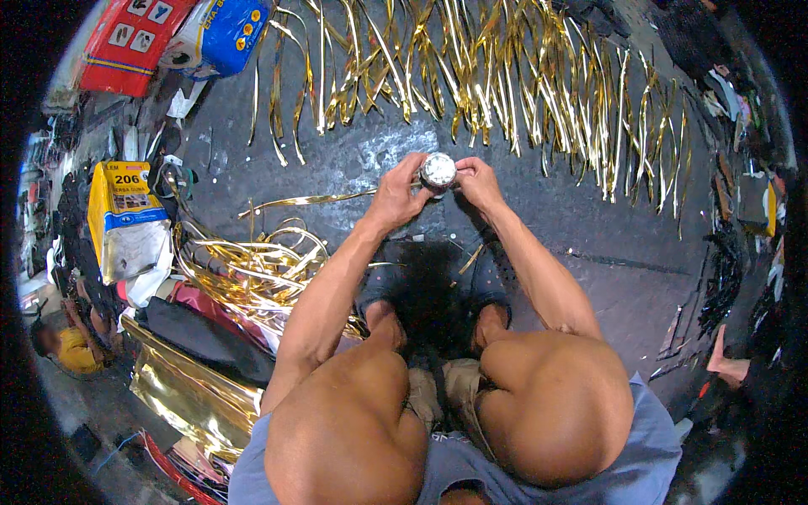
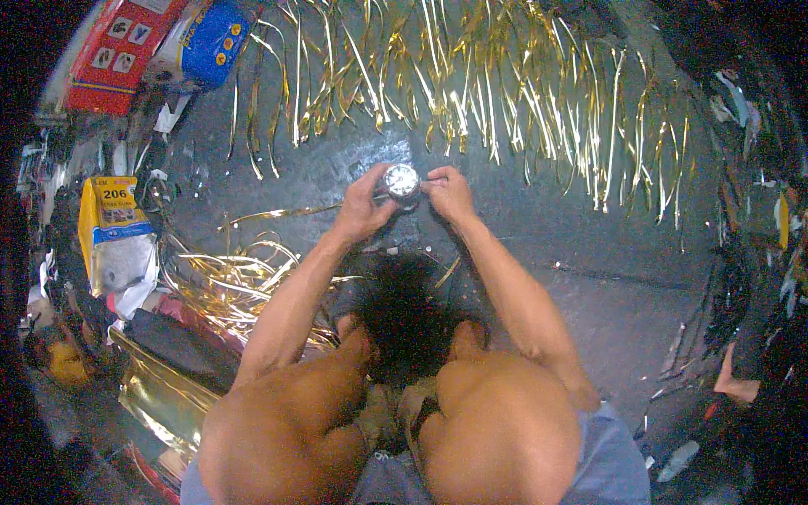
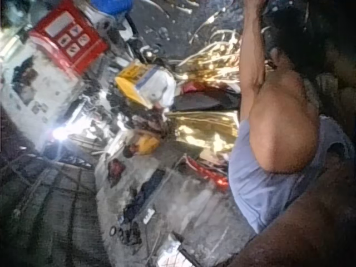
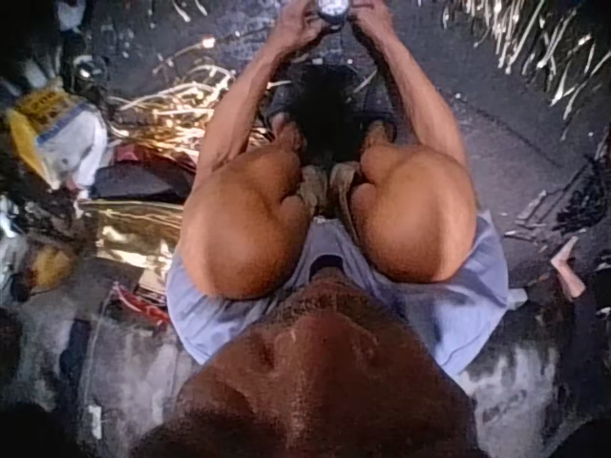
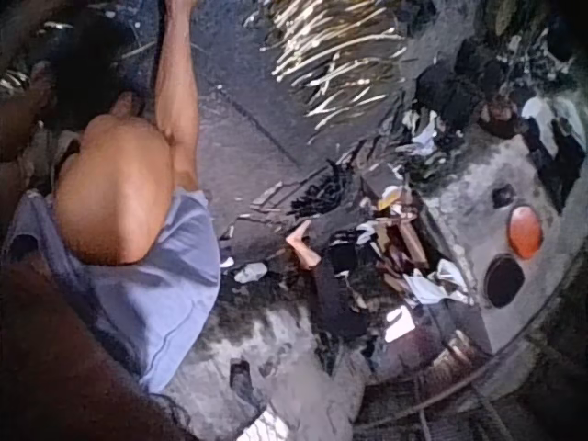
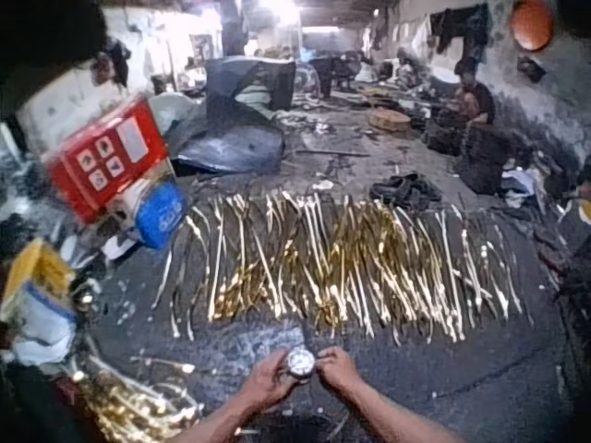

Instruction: The person sits on the floor and repeatedly wraps thin gold ribbons around a small cylindrical object, then places the wrapped ribbons on the floor. The process is repeated continuously with multiple ribbons.

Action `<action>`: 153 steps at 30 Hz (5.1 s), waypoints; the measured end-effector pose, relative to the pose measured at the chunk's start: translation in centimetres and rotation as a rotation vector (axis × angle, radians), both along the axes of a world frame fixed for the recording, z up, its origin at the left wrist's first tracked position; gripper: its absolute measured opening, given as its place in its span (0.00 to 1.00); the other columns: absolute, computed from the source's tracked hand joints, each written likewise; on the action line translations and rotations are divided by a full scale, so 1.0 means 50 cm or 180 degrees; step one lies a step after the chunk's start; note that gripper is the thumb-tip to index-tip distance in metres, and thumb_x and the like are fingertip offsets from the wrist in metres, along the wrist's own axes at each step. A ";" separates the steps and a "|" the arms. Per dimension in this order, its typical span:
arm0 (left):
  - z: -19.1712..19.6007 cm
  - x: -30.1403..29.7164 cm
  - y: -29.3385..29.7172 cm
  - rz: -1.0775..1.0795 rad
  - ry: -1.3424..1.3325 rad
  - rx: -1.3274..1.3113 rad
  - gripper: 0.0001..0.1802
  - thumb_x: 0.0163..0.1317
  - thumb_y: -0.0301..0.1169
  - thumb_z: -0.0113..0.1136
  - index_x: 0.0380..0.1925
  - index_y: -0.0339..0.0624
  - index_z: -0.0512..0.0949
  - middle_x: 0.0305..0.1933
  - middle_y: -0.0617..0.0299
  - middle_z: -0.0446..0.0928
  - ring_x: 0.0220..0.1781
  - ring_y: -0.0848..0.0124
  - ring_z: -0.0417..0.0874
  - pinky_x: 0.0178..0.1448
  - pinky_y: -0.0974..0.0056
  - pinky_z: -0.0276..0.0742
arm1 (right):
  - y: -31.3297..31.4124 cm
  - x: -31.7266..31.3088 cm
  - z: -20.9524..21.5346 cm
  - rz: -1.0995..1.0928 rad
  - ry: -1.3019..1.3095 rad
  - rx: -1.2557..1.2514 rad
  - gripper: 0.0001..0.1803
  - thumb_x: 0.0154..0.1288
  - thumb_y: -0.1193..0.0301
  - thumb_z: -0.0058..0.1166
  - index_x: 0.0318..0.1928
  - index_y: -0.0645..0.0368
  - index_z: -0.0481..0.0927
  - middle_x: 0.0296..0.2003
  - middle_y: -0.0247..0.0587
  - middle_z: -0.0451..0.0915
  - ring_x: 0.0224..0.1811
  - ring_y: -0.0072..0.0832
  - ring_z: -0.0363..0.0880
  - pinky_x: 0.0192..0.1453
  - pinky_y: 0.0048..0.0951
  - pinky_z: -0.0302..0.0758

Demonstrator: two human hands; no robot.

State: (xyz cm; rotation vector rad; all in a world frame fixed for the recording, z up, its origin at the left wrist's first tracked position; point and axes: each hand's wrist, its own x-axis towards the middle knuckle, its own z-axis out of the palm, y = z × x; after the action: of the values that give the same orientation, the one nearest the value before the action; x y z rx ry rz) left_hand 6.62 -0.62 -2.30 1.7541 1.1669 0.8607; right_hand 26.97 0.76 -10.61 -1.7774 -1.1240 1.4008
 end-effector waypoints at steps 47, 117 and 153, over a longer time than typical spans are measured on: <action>0.086 -1.039 -0.432 0.5118 0.1388 0.0533 0.16 0.71 0.33 0.54 0.50 0.34 0.83 0.47 0.51 0.84 0.45 0.59 0.84 0.49 0.57 0.80 | -0.038 0.627 0.045 -0.4598 0.0104 0.0095 0.08 0.70 0.72 0.56 0.33 0.63 0.81 0.32 0.41 0.84 0.32 0.28 0.85 0.33 0.32 0.82; 0.019 -0.010 0.005 0.0031 0.0436 0.0240 0.29 0.51 0.22 0.71 0.56 0.37 0.75 0.54 0.45 0.80 0.57 0.46 0.82 0.59 0.53 0.80 | -0.010 0.015 0.117 -0.0452 0.1954 0.0299 0.16 0.60 0.83 0.64 0.45 0.54 0.77 0.35 0.32 0.83 0.37 0.21 0.81 0.44 0.24 0.77; 0.070 -0.145 -0.335 -0.0013 0.2272 -0.0330 0.15 0.64 0.31 0.63 0.51 0.43 0.83 0.63 0.53 0.73 0.59 0.52 0.78 0.58 0.51 0.80 | 0.355 0.204 0.442 -0.2391 0.3375 0.1964 0.03 0.64 0.85 0.59 0.38 0.70 0.79 0.39 0.45 0.80 0.41 0.33 0.82 0.49 0.26 0.88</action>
State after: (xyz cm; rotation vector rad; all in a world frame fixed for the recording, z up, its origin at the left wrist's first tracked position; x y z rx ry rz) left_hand -0.63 -17.37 1.22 2.0365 1.6146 0.1416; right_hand 37.16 18.51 11.52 -0.6598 -0.1943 1.0690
